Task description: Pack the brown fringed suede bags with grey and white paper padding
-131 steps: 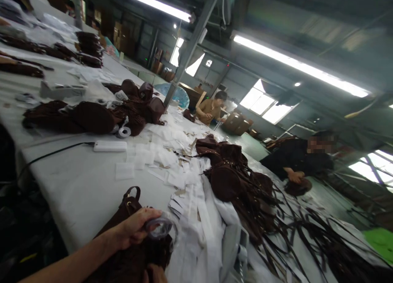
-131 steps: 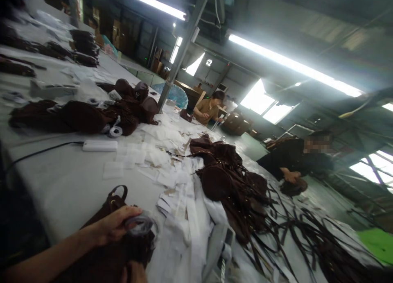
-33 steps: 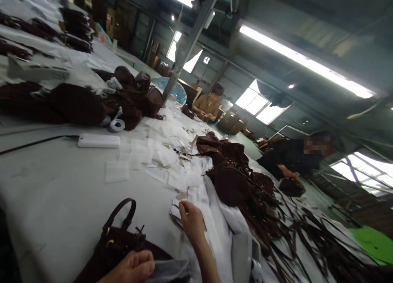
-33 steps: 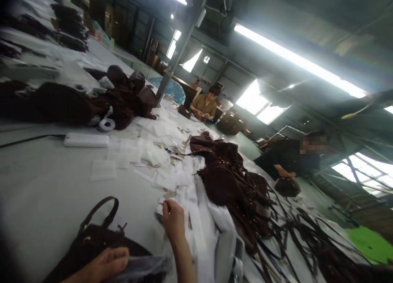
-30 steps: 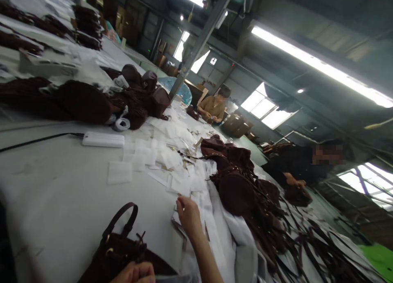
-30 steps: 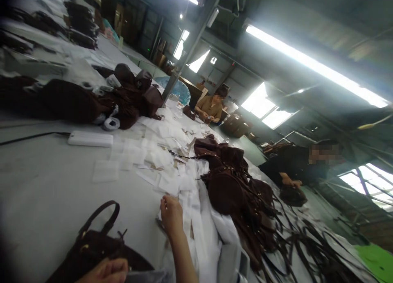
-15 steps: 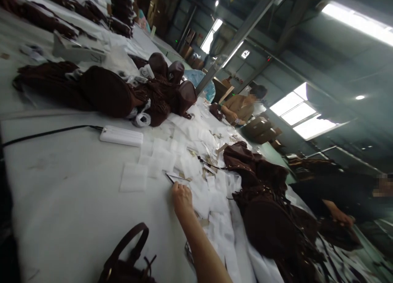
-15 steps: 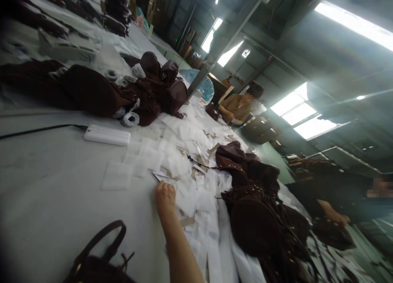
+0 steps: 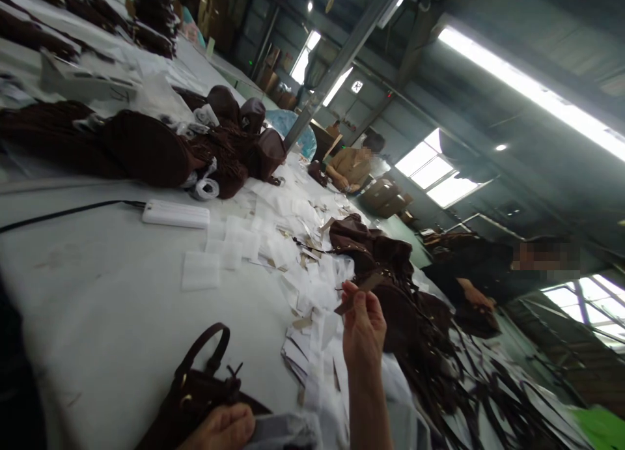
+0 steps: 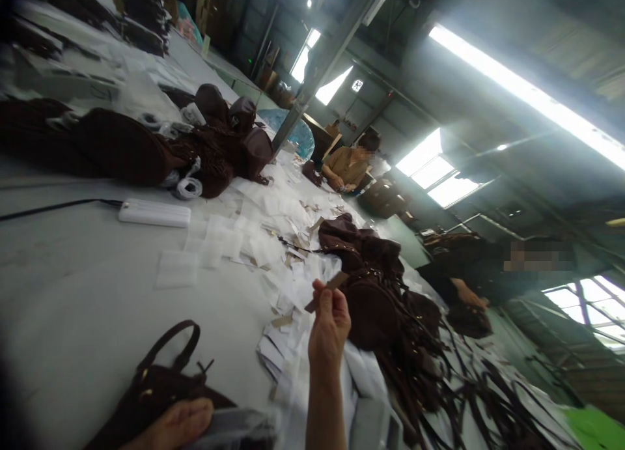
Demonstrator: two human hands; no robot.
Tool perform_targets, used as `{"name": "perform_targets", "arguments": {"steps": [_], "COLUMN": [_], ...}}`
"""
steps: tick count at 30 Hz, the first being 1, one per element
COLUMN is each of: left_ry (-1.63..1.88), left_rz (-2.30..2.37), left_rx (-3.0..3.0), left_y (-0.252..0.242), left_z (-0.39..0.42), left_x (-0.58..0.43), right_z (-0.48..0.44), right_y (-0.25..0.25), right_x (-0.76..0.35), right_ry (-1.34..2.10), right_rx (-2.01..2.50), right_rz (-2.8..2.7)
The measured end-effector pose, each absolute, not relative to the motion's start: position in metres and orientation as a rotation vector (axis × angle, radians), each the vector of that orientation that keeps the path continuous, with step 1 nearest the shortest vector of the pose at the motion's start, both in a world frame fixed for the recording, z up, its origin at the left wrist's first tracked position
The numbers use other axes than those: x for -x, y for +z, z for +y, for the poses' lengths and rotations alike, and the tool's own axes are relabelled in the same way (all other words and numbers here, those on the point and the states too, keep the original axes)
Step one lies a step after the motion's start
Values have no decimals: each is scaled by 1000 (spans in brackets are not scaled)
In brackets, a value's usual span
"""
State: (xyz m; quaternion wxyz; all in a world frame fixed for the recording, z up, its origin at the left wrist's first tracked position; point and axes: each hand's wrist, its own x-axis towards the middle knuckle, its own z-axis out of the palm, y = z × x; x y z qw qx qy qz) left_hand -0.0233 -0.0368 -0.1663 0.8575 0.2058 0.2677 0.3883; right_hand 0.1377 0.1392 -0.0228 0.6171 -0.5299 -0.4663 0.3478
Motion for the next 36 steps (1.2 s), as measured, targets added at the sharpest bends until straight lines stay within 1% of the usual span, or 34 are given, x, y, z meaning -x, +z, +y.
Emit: {"name": "perform_targets", "arguments": {"steps": [2, 4, 8, 11, 13, 15, 17, 21, 25, 28, 31, 36], "left_ry": [820, 785, 811, 854, 876, 898, 932, 942, 971, 1059, 1019, 917], "left_rz": [586, 617, 618, 586, 573, 577, 593, 608, 664, 732, 750, 754], "left_rx": [-393, -324, -214, -246, -286, -351, -457, -777, -987, -998, -1016, -1180], "left_y": [-161, -157, -155, -154, -151, -148, -144, -137, -131, -130, -130, -132], "left_z": [-39, -43, -45, -44, -46, -49, -55, -66, -75, -79, -79, -79], "left_x": [25, 30, 37, 36, 34, 32, 31, 31, 31, 31, 30, 30], "right_z": [109, 69, -28, -81, -99, -104, -103, -97, -99, -106, -110, -107], "right_y": [-19, -28, -71, -104, -117, -124, -126, -124, -125, -131, -140, -150], "right_x": [-149, -155, -147, -132, -124, -118, -113, -97, -80, -76, -80, -92], "right_ry": [819, 835, 997, 946, 839, 768, 819, 1110, 1396, 1526, 1533, 1356], "right_rx": [1133, 1190, 1561, 1688, 1716, 1725, 1723, 1623, 1266, 1070, 1042, 1248], "right_rz": [-857, -831, -1111, -1163, -1201, -1247, -1236, -984, -628, -528, -577, -815]}}
